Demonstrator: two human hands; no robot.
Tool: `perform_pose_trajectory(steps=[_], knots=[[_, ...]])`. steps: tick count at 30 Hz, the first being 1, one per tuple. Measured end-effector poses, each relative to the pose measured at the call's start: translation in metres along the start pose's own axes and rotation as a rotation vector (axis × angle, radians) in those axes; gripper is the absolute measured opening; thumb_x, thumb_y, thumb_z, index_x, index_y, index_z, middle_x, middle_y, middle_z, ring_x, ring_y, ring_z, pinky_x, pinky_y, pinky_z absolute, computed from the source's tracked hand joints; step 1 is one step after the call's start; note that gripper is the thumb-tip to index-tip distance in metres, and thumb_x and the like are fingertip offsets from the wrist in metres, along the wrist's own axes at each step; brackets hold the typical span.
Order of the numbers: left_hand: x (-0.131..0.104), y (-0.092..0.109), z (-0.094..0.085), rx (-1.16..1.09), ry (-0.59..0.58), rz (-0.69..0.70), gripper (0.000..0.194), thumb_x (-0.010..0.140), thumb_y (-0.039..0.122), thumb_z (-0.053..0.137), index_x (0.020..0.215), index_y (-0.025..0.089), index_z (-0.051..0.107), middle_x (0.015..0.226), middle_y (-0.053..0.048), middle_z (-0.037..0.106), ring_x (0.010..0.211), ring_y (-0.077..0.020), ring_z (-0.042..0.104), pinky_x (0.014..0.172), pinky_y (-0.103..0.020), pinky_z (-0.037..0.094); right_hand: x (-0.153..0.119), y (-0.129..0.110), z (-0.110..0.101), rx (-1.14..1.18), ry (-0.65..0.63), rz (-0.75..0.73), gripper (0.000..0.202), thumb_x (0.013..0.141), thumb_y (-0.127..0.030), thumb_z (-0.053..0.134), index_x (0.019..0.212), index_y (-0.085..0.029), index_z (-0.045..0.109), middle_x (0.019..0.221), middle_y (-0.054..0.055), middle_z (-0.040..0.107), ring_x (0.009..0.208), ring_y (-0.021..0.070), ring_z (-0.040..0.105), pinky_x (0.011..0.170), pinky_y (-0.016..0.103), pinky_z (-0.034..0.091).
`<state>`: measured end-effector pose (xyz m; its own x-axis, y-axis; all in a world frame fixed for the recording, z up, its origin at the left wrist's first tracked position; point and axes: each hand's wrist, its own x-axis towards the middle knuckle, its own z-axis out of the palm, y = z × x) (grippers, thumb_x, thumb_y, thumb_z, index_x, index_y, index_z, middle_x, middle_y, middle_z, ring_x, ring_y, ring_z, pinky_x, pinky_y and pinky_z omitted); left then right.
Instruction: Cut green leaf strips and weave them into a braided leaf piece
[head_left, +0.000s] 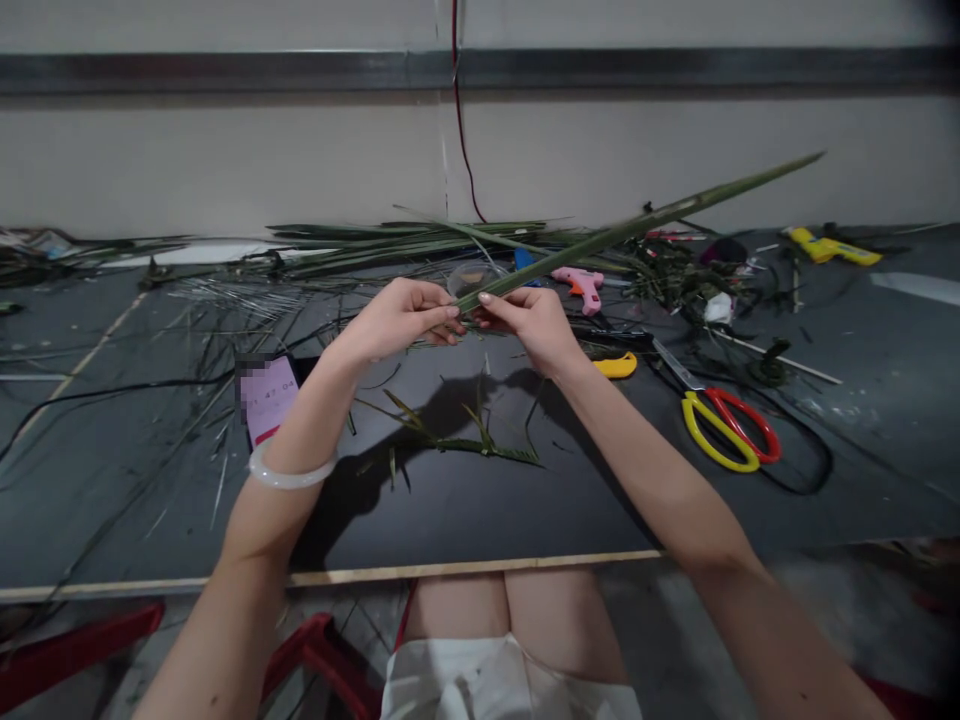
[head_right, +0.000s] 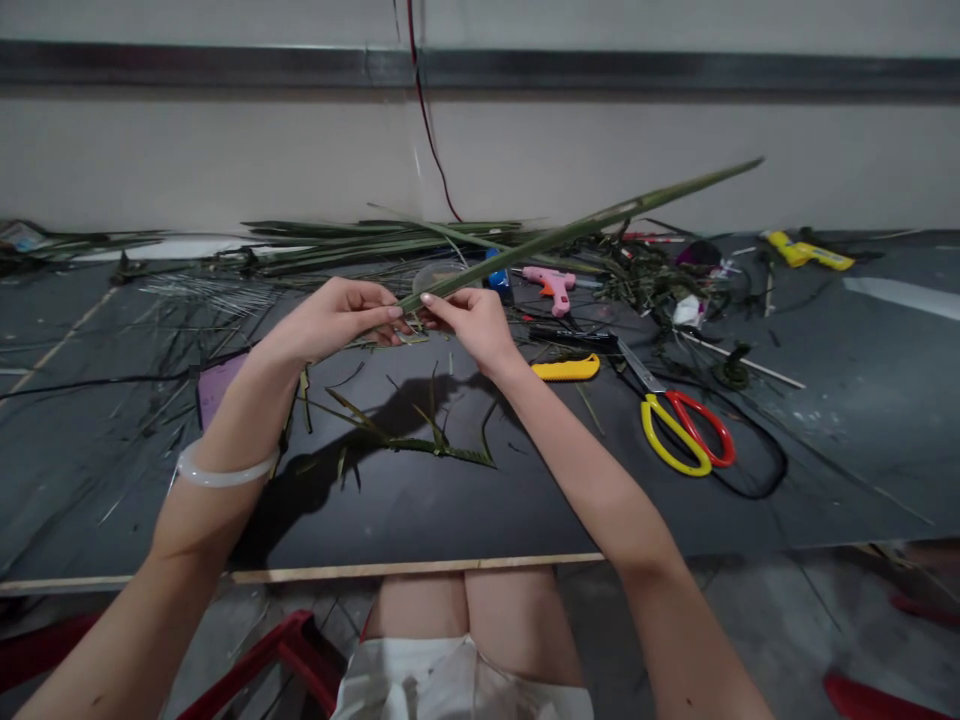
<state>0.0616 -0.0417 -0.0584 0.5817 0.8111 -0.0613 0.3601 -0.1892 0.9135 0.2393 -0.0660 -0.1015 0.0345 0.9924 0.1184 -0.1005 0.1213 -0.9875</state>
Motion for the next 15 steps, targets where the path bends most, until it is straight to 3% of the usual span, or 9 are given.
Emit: perform_pose_trajectory(steps=[3,7,11,15], knots=[[-0.001,-0.001,-0.005,0.012,0.043,-0.01,0.018,0.079,0.03,0.06,0.077,0.012,0.061,0.077,-0.007,0.069,0.07,-0.0142,0.067,0.066,-0.024,0.054,-0.025,-0.003,-0.01,-0.344,-0.139,0.002,0.031,0.066,-0.042,0.071,0.078,-0.013,0.067,0.07,0.003,0.066,0.063,0.0131,0.059,0.064,0.029,0.049],[-0.005,0.004,-0.014,0.008,0.118,-0.014,0.017,0.081,0.029,0.059,0.077,0.012,0.06,0.078,-0.006,0.069,0.069,-0.0135,0.066,0.067,-0.024,0.053,-0.079,-0.001,-0.018,-1.089,-0.489,0.001,0.037,0.068,-0.041,0.072,0.094,-0.016,0.066,0.085,0.005,0.067,0.077,0.0196,0.062,0.065,0.03,0.046],[-0.013,0.014,-0.017,0.036,0.174,-0.015,0.017,0.082,0.027,0.058,0.076,0.012,0.059,0.077,-0.006,0.067,0.069,-0.0131,0.065,0.07,-0.026,0.053,-0.115,0.014,-0.01,-1.294,-0.577,0.019,0.02,0.079,-0.03,0.064,0.093,-0.017,0.065,0.096,0.009,0.065,0.089,0.0261,0.062,0.062,0.032,0.045],[-0.023,0.027,-0.015,0.041,0.185,0.0,0.015,0.082,0.026,0.059,0.077,0.011,0.06,0.076,-0.005,0.066,0.07,-0.0136,0.065,0.071,-0.027,0.053,-0.111,0.019,-0.004,-1.483,-0.617,-0.098,0.017,0.089,-0.022,0.047,0.092,-0.018,0.064,0.094,0.006,0.067,0.092,0.023,0.061,0.065,0.029,0.045]])
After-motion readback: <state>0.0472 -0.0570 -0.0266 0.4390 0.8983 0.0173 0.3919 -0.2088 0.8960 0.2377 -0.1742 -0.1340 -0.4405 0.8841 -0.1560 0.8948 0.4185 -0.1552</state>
